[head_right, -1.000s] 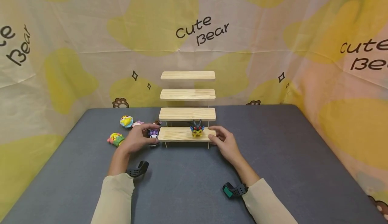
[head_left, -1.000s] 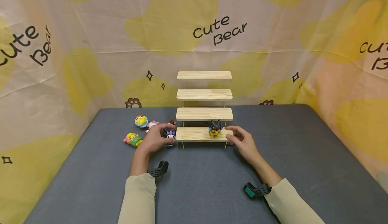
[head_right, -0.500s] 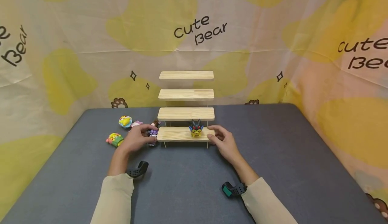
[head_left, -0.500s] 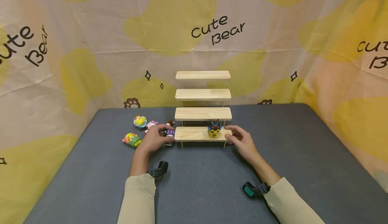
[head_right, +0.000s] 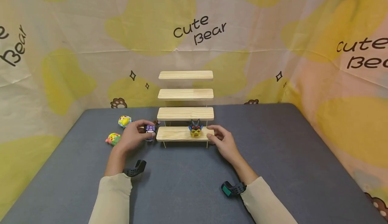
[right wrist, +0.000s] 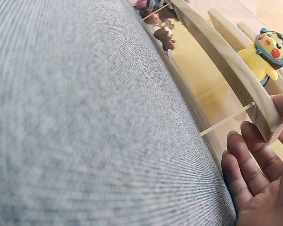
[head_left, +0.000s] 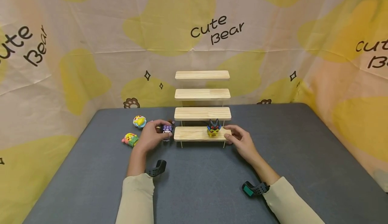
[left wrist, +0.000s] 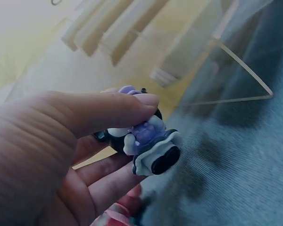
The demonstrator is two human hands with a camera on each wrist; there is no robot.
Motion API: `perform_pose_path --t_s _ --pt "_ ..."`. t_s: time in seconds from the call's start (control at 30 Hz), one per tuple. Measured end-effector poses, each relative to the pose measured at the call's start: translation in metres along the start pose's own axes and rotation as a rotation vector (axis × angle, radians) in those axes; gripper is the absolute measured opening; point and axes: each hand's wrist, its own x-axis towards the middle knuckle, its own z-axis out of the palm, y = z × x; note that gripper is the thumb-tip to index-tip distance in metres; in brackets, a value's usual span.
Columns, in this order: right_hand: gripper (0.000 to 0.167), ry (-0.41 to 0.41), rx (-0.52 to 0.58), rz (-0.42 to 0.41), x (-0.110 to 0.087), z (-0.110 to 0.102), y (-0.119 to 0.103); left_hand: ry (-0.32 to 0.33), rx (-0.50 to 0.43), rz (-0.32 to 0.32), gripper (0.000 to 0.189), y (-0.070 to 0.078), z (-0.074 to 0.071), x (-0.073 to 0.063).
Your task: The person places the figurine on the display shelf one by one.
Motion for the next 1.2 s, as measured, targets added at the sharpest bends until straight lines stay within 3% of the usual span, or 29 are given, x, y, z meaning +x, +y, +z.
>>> perform_pose_path --t_s 0.3,0.57,0.77,1.2 --pt "0.031 0.001 -0.001 0.016 0.002 0.001 0.001 0.095 -0.059 0.019 0.038 0.019 -0.01 -0.005" --pt "0.031 0.001 0.0 0.019 0.002 0.001 0.0 0.139 -0.118 0.025 0.039 0.036 -0.014 -0.008" --pt "0.031 0.005 0.0 0.024 0.002 0.001 0.0 0.138 -0.16 0.093 0.038 0.049 -0.011 -0.01" --pt "0.031 0.0 0.004 0.011 0.0 0.001 0.0 0.068 -0.264 0.216 0.037 0.061 0.013 -0.008"
